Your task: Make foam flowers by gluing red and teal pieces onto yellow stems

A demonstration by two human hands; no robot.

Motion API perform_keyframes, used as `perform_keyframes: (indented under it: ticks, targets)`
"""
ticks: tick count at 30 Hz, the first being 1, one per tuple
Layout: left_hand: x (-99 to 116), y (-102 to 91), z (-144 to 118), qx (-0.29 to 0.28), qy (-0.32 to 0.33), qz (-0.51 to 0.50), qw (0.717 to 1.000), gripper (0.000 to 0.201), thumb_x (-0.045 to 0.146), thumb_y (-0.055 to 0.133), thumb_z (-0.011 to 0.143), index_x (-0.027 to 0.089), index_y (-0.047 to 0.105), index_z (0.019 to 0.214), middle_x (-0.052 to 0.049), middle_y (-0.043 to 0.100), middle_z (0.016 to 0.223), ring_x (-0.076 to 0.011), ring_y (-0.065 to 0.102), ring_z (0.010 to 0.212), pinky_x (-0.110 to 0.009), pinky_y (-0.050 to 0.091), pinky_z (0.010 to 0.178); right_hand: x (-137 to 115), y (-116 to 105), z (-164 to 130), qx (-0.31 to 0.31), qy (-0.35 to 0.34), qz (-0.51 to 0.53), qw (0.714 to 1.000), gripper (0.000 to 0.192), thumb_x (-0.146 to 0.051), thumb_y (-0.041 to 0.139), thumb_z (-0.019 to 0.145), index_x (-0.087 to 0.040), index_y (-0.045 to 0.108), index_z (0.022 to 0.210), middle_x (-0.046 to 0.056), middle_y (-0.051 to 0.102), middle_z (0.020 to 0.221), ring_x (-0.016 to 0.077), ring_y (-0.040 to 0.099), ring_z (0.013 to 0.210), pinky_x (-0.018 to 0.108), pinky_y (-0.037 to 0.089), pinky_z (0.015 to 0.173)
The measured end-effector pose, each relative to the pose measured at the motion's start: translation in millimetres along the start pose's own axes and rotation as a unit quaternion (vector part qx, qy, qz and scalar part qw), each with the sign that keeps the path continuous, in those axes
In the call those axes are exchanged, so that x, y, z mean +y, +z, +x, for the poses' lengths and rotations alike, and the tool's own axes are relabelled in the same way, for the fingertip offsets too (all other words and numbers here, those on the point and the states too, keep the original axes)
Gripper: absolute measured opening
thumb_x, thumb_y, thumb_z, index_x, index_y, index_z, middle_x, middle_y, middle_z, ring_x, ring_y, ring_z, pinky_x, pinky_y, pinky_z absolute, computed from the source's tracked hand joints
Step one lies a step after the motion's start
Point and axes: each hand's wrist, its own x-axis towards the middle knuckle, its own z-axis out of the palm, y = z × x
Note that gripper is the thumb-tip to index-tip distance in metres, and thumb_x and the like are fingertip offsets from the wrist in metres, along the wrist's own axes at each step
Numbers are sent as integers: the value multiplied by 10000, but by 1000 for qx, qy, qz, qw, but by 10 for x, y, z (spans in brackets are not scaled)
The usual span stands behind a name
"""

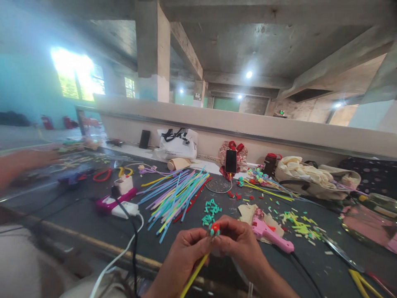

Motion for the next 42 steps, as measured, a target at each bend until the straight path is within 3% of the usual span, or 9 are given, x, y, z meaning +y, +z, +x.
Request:
perform_keyframes:
  ticks: [6,11,18,22,26,29,35,39,42]
  targets:
    - [-42,-116,64,34,18,-144,989,202,329,646,631,130,623,598,67,413,372,-22,276,340,-160,164,368,55,-11,8,3,40,35,999,442,-416,677,584,-179,576,944,-12,537,711,43,418,439,171,342,413]
    - [33,-233,77,72,61,-230,969,130,265,681,602,142,666,639,36,518,502,-51,442,462,-151,348,466,285,166,33,-26,74,7,997,332,-472,577,668,-141,552,643,-65,401,434,47,364,353,159,270,363]
    - [67,-210,45,68,72,-277,956,128,256,689,589,152,691,664,7,594,593,-88,515,523,-179,405,513,298,440,137,-45,42,-3,998,319,-453,569,675,-136,536,648,-43,429,508,65,369,451,175,298,433]
    - [66,-207,34,-10,65,-260,963,175,266,601,691,151,685,793,-22,632,628,-103,544,547,-191,410,542,195,398,96,31,-25,-134,990,303,-417,532,711,-137,557,598,-39,433,497,79,392,477,174,311,458]
    - [25,-209,36,-90,34,-196,976,290,226,645,642,125,647,914,-58,657,675,-139,578,596,-242,427,612,145,354,5,98,-67,-189,975,289,-393,513,725,-139,592,611,-20,499,528,92,433,508,175,327,480]
    - [12,-218,54,-65,14,-135,989,306,280,659,611,103,653,861,-51,643,617,-127,562,538,-225,409,541,114,315,-55,111,-53,-191,974,289,-392,523,708,-135,576,586,-23,489,509,87,425,490,173,322,468]
    - [59,-283,95,4,23,6,1000,209,289,716,505,119,598,529,26,553,448,-53,409,385,-171,266,386,2,216,-135,106,74,-74,989,311,-428,528,682,-159,456,544,-84,309,410,47,288,351,157,244,349]
    - [56,-304,103,34,36,-35,998,351,379,616,640,139,478,424,66,435,374,-33,321,337,-168,231,364,25,237,-149,116,37,-148,982,273,-384,495,700,-151,488,559,-64,350,436,59,328,379,164,260,374]
    - [71,-313,94,38,56,-111,992,348,399,508,737,142,554,507,25,526,470,-68,467,448,-171,345,443,104,284,-147,121,-10,-246,962,246,-329,473,705,-141,544,564,-41,393,472,78,368,445,173,278,421]
